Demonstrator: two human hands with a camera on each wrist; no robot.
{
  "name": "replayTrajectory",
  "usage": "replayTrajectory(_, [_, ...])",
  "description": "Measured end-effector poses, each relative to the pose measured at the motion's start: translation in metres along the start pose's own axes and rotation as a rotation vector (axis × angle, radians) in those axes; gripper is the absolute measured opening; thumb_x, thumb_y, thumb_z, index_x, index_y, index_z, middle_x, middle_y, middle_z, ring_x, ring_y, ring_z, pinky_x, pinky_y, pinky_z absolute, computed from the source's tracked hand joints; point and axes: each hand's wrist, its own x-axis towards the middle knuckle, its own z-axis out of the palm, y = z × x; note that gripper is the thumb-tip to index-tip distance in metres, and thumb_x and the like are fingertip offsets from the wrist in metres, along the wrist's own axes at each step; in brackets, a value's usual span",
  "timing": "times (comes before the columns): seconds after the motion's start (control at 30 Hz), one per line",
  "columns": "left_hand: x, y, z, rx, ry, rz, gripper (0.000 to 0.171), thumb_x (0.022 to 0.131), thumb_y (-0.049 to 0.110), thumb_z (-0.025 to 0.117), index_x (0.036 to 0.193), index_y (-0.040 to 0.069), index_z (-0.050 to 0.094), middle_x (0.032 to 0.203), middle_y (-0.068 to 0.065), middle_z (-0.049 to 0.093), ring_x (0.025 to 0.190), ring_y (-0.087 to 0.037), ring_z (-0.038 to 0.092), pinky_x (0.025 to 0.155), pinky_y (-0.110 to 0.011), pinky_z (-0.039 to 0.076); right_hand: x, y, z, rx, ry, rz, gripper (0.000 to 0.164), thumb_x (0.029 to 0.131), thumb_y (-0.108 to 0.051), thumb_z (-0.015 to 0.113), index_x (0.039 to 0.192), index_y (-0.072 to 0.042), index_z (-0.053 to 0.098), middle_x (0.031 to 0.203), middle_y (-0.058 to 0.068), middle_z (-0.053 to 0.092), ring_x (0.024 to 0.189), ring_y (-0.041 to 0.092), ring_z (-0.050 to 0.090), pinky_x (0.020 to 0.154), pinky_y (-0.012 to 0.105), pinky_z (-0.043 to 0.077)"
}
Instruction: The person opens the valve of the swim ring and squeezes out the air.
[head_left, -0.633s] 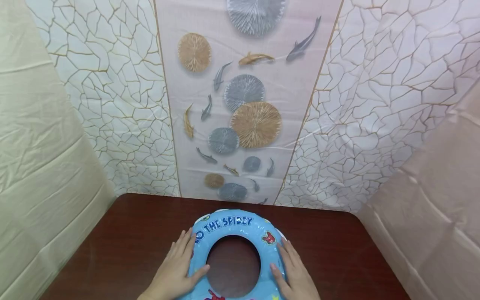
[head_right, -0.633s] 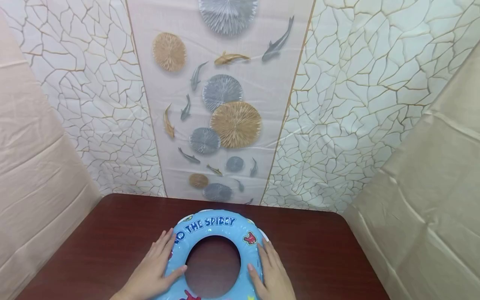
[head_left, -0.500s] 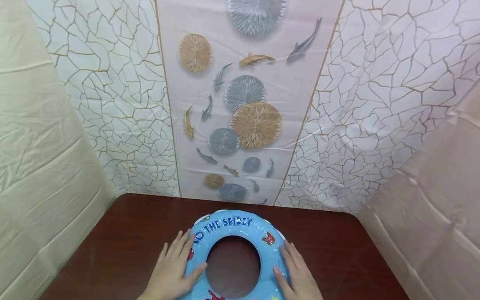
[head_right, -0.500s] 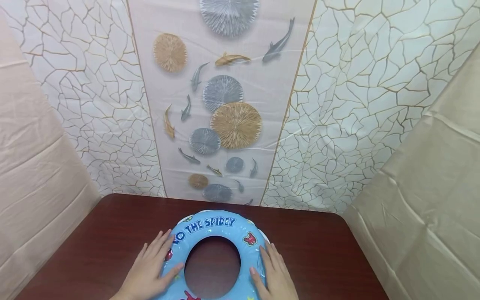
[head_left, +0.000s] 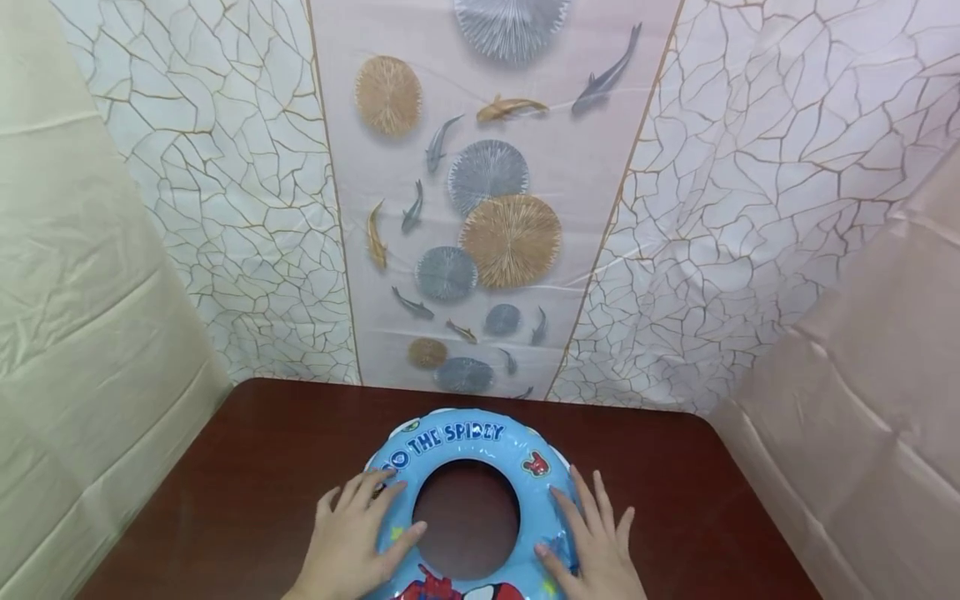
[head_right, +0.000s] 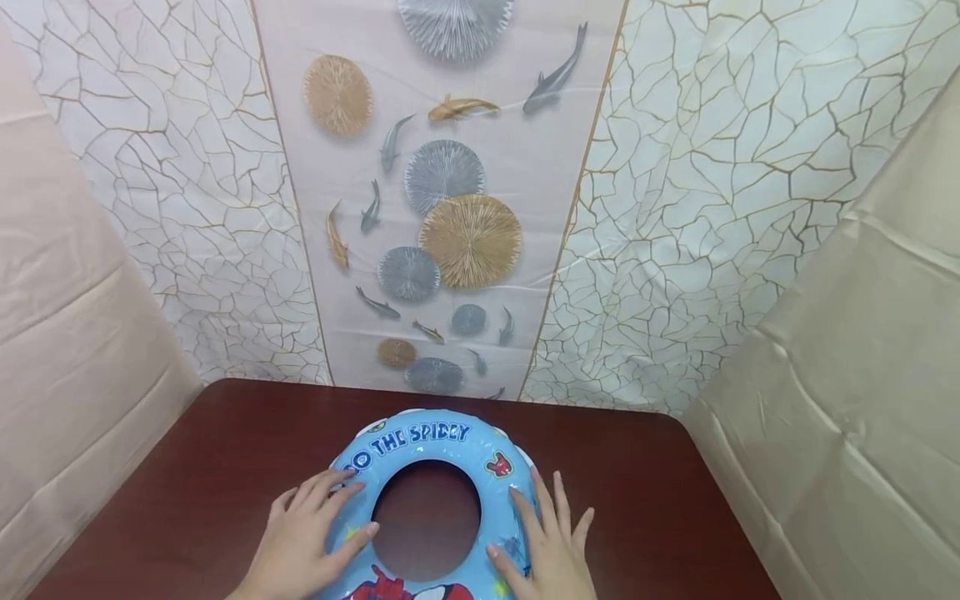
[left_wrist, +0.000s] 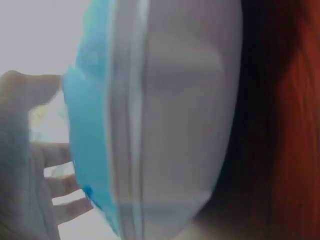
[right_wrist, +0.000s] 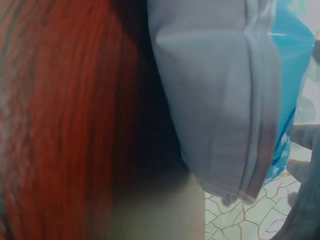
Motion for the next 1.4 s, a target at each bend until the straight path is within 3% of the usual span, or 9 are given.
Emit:
replayTrajectory(0.1, [-0.001,0.010,0.001,-0.032,-0.034,0.138,0.064,0.093,0.074,0.045,0.122,0.024,0.072,0.129,0.005,0.061,0.125,-0.020,0.052,0.100,-0.063,0.039,0.005,0.000,-0.005,0.013,0.035,-0.039,0.067,0.087,-0.054,0.071,0.144,-0.022,0.054,0.167,0.004,0.017,0.151,0.039,0.011,0.097,0.086,0.012])
replayTrajectory(0.2, [-0.006,0.023,0.007,-0.054,-0.073,0.321,0.056,0.095,0.067,0.050,0.117,0.021,0.072,0.115,0.008,0.066,0.111,-0.015,0.060,0.097,-0.052,0.046,0.010,-0.002,-0.008,0.022,0.077,-0.064,0.056,0.085,-0.053,0.075,0.128,-0.019,0.061,0.151,0.005,0.042,0.135,0.028,0.038,0.102,0.066,0.035])
replayTrajectory(0.3, [-0.012,0.035,0.018,-0.011,-0.130,0.497,0.044,0.098,0.059,0.052,0.117,0.024,0.071,0.105,0.012,0.065,0.099,-0.009,0.062,0.088,-0.042,0.053,0.013,-0.005,-0.011,0.044,0.067,-0.054,0.043,0.083,-0.055,0.078,0.104,-0.022,0.059,0.105,-0.008,0.054,0.096,0.008,0.048,0.078,0.032,0.047])
replayTrajectory(0.4, [-0.016,0.045,0.028,0.031,-0.246,0.589,0.043,0.101,0.058,0.048,0.125,0.027,0.066,0.107,0.015,0.063,0.099,-0.005,0.060,0.086,-0.037,0.052,0.016,-0.008,-0.015,0.100,-0.016,-0.003,0.040,0.083,-0.055,0.078,0.088,-0.026,0.051,0.077,-0.014,0.039,0.071,0.001,0.039,0.059,0.020,0.040])
replayTrajectory(0.53, [-0.016,0.052,0.038,0.031,-0.443,0.581,0.048,0.101,0.062,0.041,0.132,0.030,0.059,0.110,0.017,0.060,0.100,-0.004,0.057,0.085,-0.036,0.049,0.016,-0.007,-0.019,0.147,-0.116,0.055,0.043,0.087,-0.056,0.073,0.075,-0.026,0.045,0.065,-0.012,0.034,0.058,0.001,0.037,0.053,0.019,0.038])
replayTrajectory(0.73, [-0.018,0.052,0.044,-0.004,-0.545,0.545,0.052,0.100,0.067,0.039,0.132,0.031,0.057,0.107,0.017,0.059,0.096,-0.005,0.056,0.086,-0.040,0.048,0.010,0.001,-0.028,0.188,-0.265,0.041,0.040,0.091,-0.062,0.063,0.082,-0.026,0.048,0.069,-0.011,0.040,0.063,0.002,0.043,0.055,0.020,0.040])
replayTrajectory(0.97, [-0.022,0.049,0.045,-0.021,-0.467,0.574,0.056,0.100,0.067,0.036,0.134,0.028,0.059,0.105,0.016,0.060,0.092,-0.004,0.054,0.084,-0.036,0.047,0.003,0.009,-0.030,0.229,-0.299,-0.032,0.036,0.093,-0.059,0.062,0.113,-0.030,0.056,0.089,-0.014,0.049,0.082,0.003,0.052,0.065,0.022,0.048])
replayTrajectory(1.1, [-0.025,0.047,0.048,-0.019,-0.385,0.611,0.055,0.102,0.064,0.035,0.134,0.026,0.060,0.102,0.016,0.060,0.090,-0.003,0.053,0.081,-0.032,0.047,0.002,0.011,-0.030,0.207,-0.281,-0.040,0.038,0.092,-0.062,0.062,0.115,-0.032,0.055,0.100,-0.017,0.048,0.092,0.004,0.051,0.073,0.023,0.052])
replayTrajectory(1.4, [-0.026,0.045,0.053,-0.005,-0.264,0.655,0.045,0.102,0.058,0.044,0.129,0.027,0.063,0.094,0.017,0.057,0.084,-0.001,0.051,0.076,-0.025,0.044,0.008,0.011,-0.037,0.188,-0.407,0.030,0.049,0.086,-0.068,0.064,0.115,-0.030,0.056,0.100,-0.016,0.052,0.090,0.005,0.051,0.076,0.025,0.053])
